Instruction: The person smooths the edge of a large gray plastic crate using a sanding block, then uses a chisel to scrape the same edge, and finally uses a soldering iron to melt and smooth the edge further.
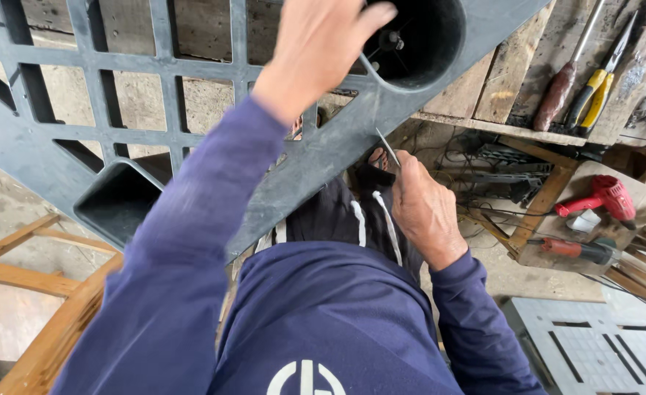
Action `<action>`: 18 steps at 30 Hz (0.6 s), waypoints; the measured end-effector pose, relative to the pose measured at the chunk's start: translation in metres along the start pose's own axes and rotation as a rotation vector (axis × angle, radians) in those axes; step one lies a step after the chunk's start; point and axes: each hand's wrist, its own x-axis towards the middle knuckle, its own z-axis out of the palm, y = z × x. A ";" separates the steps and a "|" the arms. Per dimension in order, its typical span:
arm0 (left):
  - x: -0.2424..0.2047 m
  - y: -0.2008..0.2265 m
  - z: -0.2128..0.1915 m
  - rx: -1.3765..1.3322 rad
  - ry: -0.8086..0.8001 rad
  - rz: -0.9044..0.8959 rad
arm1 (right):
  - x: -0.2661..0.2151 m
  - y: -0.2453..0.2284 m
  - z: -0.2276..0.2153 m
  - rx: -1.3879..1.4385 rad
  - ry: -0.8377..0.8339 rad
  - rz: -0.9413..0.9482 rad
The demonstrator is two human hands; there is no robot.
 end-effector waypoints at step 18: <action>-0.171 0.104 -0.059 0.348 -0.115 -0.259 | 0.017 0.038 -0.009 0.113 0.036 -0.169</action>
